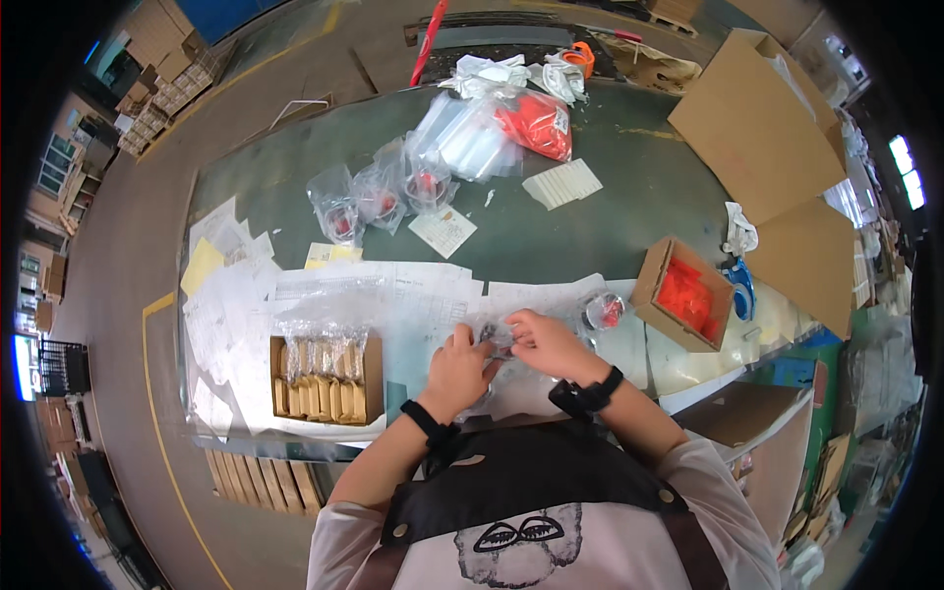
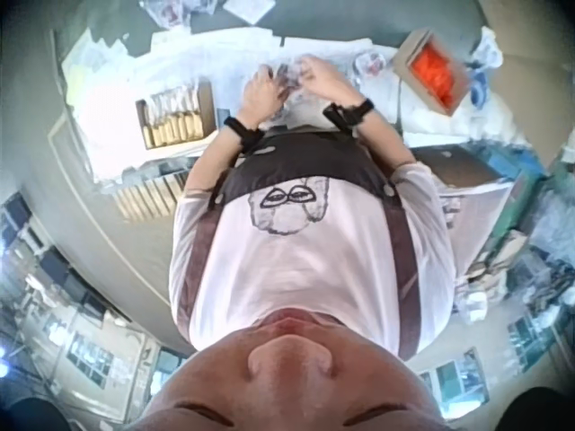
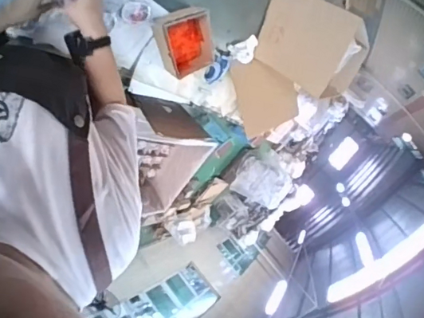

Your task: The person packs small red and beige items into a large cardboard box lined with a plastic bag. They place the items into a grid-like insert inside the box, arranging them one by one. Finally, the person folds the flaps of the cardboard box to close it.

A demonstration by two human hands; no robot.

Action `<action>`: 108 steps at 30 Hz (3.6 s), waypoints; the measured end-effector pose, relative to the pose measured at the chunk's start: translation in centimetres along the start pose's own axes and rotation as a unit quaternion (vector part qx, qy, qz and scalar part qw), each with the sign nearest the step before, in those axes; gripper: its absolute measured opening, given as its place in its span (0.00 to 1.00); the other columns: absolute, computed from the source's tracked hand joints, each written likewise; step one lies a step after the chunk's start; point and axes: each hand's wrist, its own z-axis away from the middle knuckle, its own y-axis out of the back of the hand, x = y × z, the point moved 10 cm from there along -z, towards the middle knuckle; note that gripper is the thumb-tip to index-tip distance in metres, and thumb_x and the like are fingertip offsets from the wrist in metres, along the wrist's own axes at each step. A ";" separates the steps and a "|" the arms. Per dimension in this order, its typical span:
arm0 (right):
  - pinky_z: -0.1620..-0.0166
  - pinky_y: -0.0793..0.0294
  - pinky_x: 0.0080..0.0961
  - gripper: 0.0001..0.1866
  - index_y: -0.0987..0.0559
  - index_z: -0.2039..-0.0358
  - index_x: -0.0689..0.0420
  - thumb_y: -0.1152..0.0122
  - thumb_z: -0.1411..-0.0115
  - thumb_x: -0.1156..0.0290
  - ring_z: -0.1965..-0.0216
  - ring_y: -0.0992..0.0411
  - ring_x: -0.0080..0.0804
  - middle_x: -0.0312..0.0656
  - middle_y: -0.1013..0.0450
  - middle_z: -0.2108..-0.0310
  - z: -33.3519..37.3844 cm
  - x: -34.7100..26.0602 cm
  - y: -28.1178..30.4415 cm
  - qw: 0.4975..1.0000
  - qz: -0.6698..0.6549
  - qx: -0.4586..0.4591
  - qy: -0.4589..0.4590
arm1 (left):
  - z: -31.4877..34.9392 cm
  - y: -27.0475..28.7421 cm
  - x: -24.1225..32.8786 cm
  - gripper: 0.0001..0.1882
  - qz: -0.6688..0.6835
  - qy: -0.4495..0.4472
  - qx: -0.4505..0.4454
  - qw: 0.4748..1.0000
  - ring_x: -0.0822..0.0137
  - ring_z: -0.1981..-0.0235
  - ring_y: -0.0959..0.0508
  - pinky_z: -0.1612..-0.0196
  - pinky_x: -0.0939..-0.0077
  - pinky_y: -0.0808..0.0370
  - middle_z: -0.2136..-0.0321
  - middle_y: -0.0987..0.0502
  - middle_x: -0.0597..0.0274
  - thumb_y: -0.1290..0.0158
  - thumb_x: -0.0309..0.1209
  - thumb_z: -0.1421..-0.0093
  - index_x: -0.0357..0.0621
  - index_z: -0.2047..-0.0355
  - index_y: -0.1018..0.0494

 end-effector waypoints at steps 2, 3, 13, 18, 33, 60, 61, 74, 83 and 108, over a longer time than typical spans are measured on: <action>0.64 0.26 0.45 0.14 0.24 0.59 0.62 0.48 0.47 0.76 0.67 0.25 0.53 0.53 0.24 0.68 1.2 -1.5 1.8 0.999 0.030 0.022 -0.022 | 0.1 -0.6 -0.1 0.14 -0.041 0.019 -0.031 0.999 0.49 0.66 0.27 0.61 0.61 0.25 0.65 0.34 0.49 0.42 0.38 0.46 0.49 0.60 0.23; 0.64 0.26 0.46 0.14 0.24 0.59 0.62 0.48 0.47 0.75 0.67 0.25 0.52 0.51 0.23 0.69 1.4 -1.9 1.0 0.994 0.085 -0.044 -0.051 | -0.6 -1.0 0.0 0.14 -0.052 0.017 -0.039 0.998 0.48 0.66 0.27 0.61 0.61 0.26 0.64 0.34 0.48 0.42 0.38 0.46 0.49 0.60 0.23; 0.63 0.25 0.44 0.13 0.20 0.64 0.54 0.47 0.49 0.67 0.66 0.24 0.48 0.48 0.23 0.70 0.2 5.3 2.5 0.961 0.258 -0.049 -0.082 | -2.8 2.8 -4.1 0.18 0.231 0.030 0.041 0.972 0.55 0.65 0.22 0.62 0.64 0.24 0.60 0.25 0.49 0.43 0.37 0.43 0.42 0.55 0.25; 0.73 0.26 0.32 0.15 0.19 0.78 0.58 0.42 0.47 0.59 0.83 0.26 0.36 0.43 0.26 0.84 -4.2 8.1 1.5 0.902 0.257 -0.340 -0.070 | -4.0 3.0 -8.3 0.18 0.258 0.094 0.074 0.959 0.59 0.70 0.22 0.65 0.68 0.24 0.62 0.24 0.48 0.43 0.36 0.43 0.39 0.55 0.25; 0.66 0.28 0.33 0.13 0.25 0.68 0.65 0.33 0.53 0.75 0.70 0.28 0.38 0.46 0.27 0.71 -26.7 -0.8 -3.1 0.956 0.149 -0.031 0.251 | -0.8 3.9 -11.5 0.33 0.305 0.145 0.260 0.905 0.45 0.55 0.28 0.54 0.60 0.29 0.54 0.34 0.42 0.46 0.28 0.45 0.39 0.40 0.43; 0.83 0.29 0.22 0.15 0.24 0.56 0.65 0.43 0.46 0.79 0.85 0.28 0.25 0.43 0.26 0.82 -5.1 0.0 -1.9 0.970 0.046 -0.233 -0.045 | 1.8 -2.3 -2.1 0.17 0.049 0.010 0.082 0.995 0.53 0.65 0.25 0.65 0.60 0.27 0.60 0.34 0.50 0.49 0.37 0.44 0.46 0.56 0.25; 0.79 0.26 0.23 0.19 0.24 0.53 0.64 0.44 0.48 0.77 0.84 0.26 0.27 0.47 0.24 0.79 -3.5 -0.1 -2.8 0.952 0.104 -0.267 -0.109 | 1.1 -2.2 -2.4 0.14 0.080 0.032 0.029 0.996 0.52 0.65 0.25 0.64 0.59 0.27 0.61 0.33 0.47 0.48 0.39 0.45 0.43 0.65 0.22; 0.68 0.25 0.37 0.18 0.23 0.56 0.59 0.42 0.46 0.66 0.73 0.24 0.44 0.49 0.24 0.75 -2.5 2.7 5.0 0.967 0.248 -0.017 -0.053 | -5.9 14.1 -15.6 0.23 0.040 0.232 0.458 0.857 0.44 0.58 0.25 0.56 0.54 0.27 0.54 0.31 0.45 0.40 0.30 0.49 0.40 0.54 0.34; 0.73 0.30 0.23 0.15 0.24 0.55 0.62 0.40 0.43 0.73 0.80 0.30 0.25 0.39 0.26 0.79 -1.5 -1.5 3.0 0.995 -0.092 -0.020 -0.034 | -8.4 10.2 -24.1 0.07 0.087 0.301 0.282 0.907 0.45 0.64 0.24 0.61 0.54 0.27 0.68 0.24 0.44 0.49 0.29 0.45 0.38 0.69 0.28; 0.65 0.25 0.41 0.14 0.23 0.61 0.58 0.45 0.49 0.72 0.64 0.23 0.45 0.51 0.23 0.67 -0.9 -2.9 -4.2 0.937 0.337 -0.025 0.088 | 0.2 0.1 -3.0 0.14 0.105 0.068 0.055 0.991 0.47 0.66 0.26 0.64 0.59 0.26 0.65 0.33 0.45 0.46 0.31 0.45 0.42 0.58 0.25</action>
